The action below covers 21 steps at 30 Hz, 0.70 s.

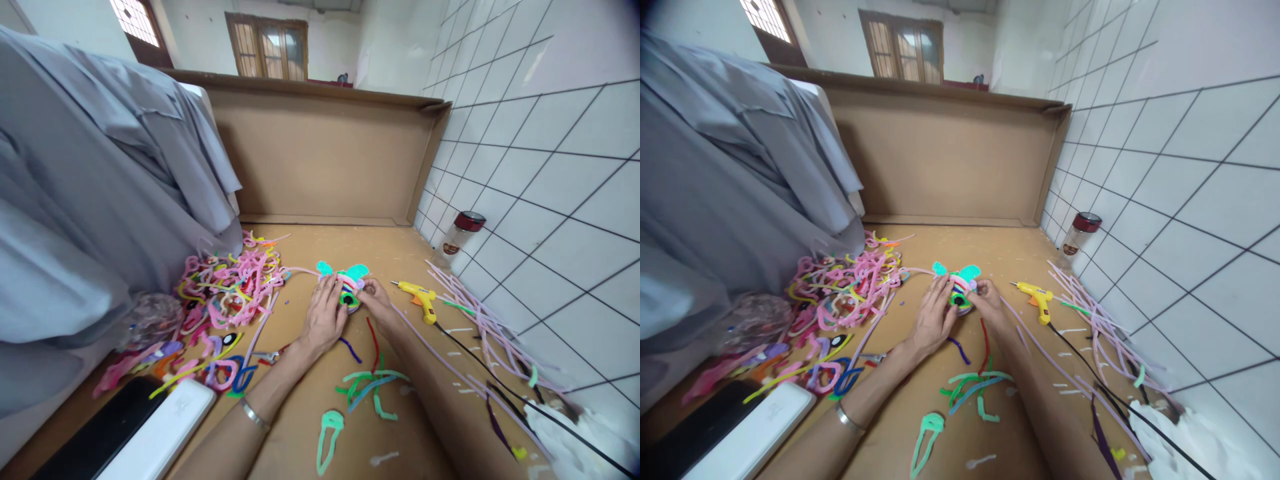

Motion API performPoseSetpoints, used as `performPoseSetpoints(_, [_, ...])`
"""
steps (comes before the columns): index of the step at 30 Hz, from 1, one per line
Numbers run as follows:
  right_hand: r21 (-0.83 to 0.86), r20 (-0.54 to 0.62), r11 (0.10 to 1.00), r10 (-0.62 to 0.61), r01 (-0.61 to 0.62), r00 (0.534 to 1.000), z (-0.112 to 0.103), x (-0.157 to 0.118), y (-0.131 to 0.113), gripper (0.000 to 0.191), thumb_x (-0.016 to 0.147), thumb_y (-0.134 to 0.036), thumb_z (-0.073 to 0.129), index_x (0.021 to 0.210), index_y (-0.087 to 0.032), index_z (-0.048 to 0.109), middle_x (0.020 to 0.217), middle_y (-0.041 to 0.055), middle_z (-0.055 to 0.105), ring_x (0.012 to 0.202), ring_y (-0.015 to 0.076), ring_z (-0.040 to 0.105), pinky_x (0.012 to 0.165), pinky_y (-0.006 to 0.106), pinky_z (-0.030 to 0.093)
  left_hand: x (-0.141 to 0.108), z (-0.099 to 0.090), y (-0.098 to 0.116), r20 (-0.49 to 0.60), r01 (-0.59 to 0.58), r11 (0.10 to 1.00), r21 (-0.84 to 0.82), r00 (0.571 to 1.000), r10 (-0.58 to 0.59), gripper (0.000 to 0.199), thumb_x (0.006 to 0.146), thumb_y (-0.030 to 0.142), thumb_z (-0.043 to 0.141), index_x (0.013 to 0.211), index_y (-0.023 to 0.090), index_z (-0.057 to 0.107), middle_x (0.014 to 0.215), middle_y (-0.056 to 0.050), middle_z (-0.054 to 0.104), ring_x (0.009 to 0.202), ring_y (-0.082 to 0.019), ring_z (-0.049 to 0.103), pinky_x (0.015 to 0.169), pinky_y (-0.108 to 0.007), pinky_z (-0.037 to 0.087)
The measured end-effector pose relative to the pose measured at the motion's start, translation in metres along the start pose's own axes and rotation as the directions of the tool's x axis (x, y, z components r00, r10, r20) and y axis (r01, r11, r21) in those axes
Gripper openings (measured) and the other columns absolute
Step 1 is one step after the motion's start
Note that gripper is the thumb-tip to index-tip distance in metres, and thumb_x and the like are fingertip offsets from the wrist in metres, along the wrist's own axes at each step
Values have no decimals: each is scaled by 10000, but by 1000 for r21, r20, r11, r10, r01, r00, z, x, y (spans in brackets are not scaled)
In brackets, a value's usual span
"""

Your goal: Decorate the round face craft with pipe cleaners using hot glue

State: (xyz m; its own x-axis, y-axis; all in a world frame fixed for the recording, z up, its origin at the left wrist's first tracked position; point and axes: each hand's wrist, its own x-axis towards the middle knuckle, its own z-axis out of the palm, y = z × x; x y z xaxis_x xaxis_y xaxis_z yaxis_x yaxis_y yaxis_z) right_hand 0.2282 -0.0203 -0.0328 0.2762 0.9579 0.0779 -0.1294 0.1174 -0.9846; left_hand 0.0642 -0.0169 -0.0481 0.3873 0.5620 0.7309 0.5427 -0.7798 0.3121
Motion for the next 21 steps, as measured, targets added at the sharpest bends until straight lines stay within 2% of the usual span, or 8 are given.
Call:
performPoseSetpoints(4, [1, 5, 1000, 9, -9, 1000, 0, 2, 3, 407, 525, -392, 832, 798, -249, 567, 745, -29, 664, 713, 176, 616, 687, 315, 496, -2, -1, 6, 53, 25, 999, 33, 998, -27, 818, 826, 238, 568, 1544, 207, 179, 1589, -172, 271, 1479, -368, 215, 1147, -601, 303])
performPoseSetpoints(8, [2, -4, 1000, 8, -8, 1000, 0, 3, 4, 413, 510, -385, 839, 792, -249, 569, 748, -25, 674, 722, 182, 624, 686, 319, 503, -2, 0, 5, 62, 74, 996, 55, 995, -77, 886, 778, 241, 629, 1542, 224, 181, 1603, -170, 225, 1464, -398, 232, 1131, -611, 307])
performPoseSetpoints(16, [16, -10, 999, 35, -35, 999, 0, 2, 1, 420, 504, -379, 839, 796, -244, 568, 722, -28, 670, 687, 176, 617, 675, 313, 498, -3, 6, -6, 12, 66, 997, -32, 998, -65, 876, 824, 277, 640, 1541, 184, 145, 1529, -200, 379, 1440, -330, 334, 1143, -524, 356])
performPoseSetpoints(21, [9, -5, 999, 31, -31, 1000, 1, 1, 0, 416, 503, -371, 827, 796, -242, 562, 723, -29, 660, 693, 175, 620, 707, 327, 497, -3, 8, -8, -22, 74, 996, -48, 997, -75, 896, 808, 304, 679, 1532, 176, 166, 1486, -205, 442, 1404, -324, 401, 1130, -504, 394])
